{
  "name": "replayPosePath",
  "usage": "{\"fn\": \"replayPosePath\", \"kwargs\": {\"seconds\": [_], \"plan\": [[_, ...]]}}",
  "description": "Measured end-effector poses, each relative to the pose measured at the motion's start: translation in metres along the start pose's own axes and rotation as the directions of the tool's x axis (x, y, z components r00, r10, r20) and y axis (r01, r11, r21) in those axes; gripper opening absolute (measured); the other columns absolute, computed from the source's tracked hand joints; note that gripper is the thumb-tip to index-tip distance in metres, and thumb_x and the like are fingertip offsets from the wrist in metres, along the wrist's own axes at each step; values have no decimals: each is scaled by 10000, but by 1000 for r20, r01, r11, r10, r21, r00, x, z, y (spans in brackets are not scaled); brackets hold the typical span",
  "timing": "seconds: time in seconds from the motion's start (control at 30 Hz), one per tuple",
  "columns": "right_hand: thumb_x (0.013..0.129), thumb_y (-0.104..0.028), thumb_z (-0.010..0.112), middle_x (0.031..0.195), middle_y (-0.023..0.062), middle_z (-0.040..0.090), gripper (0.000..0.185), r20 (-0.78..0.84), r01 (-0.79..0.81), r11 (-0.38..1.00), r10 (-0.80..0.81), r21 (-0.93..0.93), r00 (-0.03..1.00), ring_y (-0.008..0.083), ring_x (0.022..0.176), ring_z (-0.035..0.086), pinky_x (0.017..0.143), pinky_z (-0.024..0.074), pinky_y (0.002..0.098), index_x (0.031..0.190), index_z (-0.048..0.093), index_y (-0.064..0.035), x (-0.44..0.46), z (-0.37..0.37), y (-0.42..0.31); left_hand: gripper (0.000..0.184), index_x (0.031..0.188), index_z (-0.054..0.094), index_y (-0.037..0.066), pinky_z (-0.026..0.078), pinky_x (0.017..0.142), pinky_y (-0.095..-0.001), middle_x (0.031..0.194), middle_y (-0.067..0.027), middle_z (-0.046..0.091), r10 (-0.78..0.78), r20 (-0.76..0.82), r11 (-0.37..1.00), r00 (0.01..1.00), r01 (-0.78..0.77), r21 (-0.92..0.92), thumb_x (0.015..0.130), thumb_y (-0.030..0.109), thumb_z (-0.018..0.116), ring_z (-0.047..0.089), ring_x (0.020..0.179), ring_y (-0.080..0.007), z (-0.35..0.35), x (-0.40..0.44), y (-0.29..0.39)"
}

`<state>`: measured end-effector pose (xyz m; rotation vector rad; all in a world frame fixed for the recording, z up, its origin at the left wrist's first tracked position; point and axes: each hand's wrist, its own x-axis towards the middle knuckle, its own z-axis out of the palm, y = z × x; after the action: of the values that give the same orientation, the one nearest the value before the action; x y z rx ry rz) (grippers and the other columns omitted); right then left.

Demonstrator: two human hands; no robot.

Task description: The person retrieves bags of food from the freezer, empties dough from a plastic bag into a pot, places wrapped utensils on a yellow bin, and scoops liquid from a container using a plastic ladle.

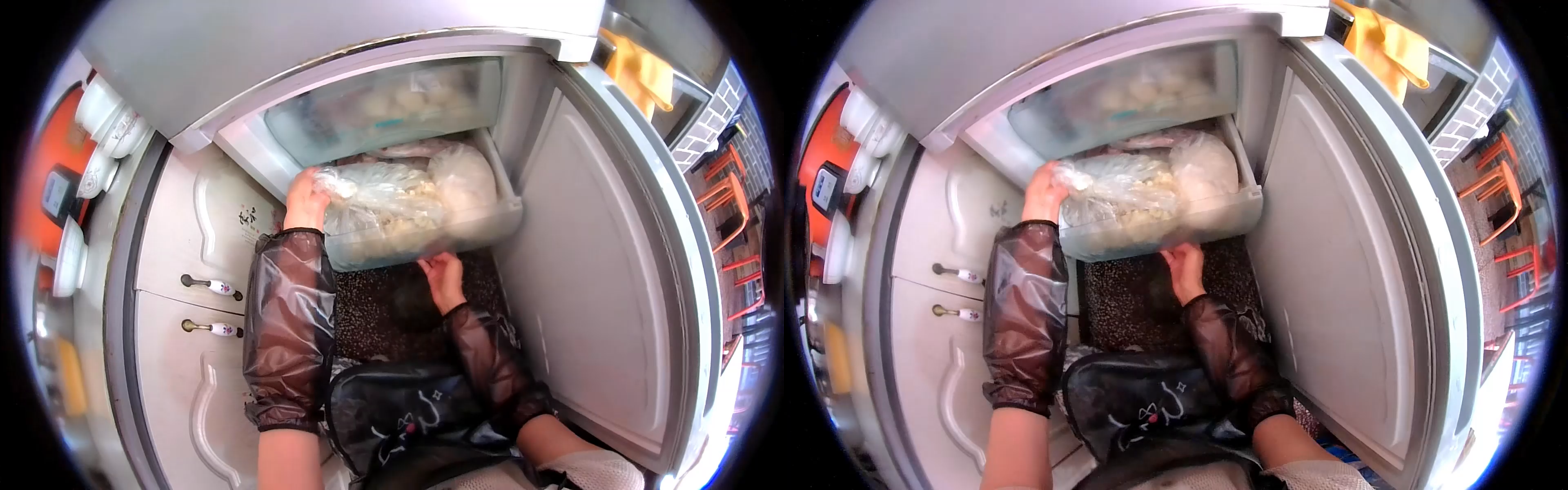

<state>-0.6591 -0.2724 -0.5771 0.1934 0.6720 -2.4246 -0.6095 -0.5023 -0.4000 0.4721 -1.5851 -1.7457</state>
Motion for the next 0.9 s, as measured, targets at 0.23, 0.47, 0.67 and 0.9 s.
{"fn": "replayPosePath", "kwargs": {"seconds": [0.23, 0.47, 0.67, 0.9], "plan": [[769, -37, 452, 913, 81, 590, 174, -9, -43, 999, 43, 13, 999, 223, 907, 572, 901, 450, 417, 921, 538, -37, -8, 6, -4, 256, 1070, 550, -5, 461, 739, -320, 899, -107, 590, 9, -259, 904, 966, 103, 414, 873, 158, 536, 576, 833, -204, 12, 4, -7], [767, -30, 447, 915, 111, 538, 99, -26, -172, 984, 171, -39, 985, 278, 940, 542, 924, 440, 496, 845, 507, -17, -23, 23, -27, 663, 1309, 373, -23, 342, 959, -450, 1265, -258, 432, 249, 244, 258, 937, -307, 916, 802, 288, 666, 424, 1160, -402, 41, -72, 30], [773, -51, 428, 929, 158, 497, 74, -31, -261, 965, 261, 17, 965, 347, 941, 502, 915, 444, 543, 818, 449, 4, -14, 48, -26, 688, 1374, 267, -3, 188, 1059, -484, 1425, -224, 201, 351, 195, 284, 916, -303, 910, 843, 254, 620, 203, 1311, -381, 56, -108, 41], [793, -152, 461, 941, 167, 377, 166, 18, -240, 970, 241, -21, 970, 420, 915, 466, 789, 495, 625, 827, 376, -13, 101, 65, -20, 622, 1349, 306, 4, 241, 1051, -450, 1408, -205, 234, 359, 101, 494, 928, -281, 823, 835, 161, 620, 229, 1298, -368, 55, -130, 35]]}}
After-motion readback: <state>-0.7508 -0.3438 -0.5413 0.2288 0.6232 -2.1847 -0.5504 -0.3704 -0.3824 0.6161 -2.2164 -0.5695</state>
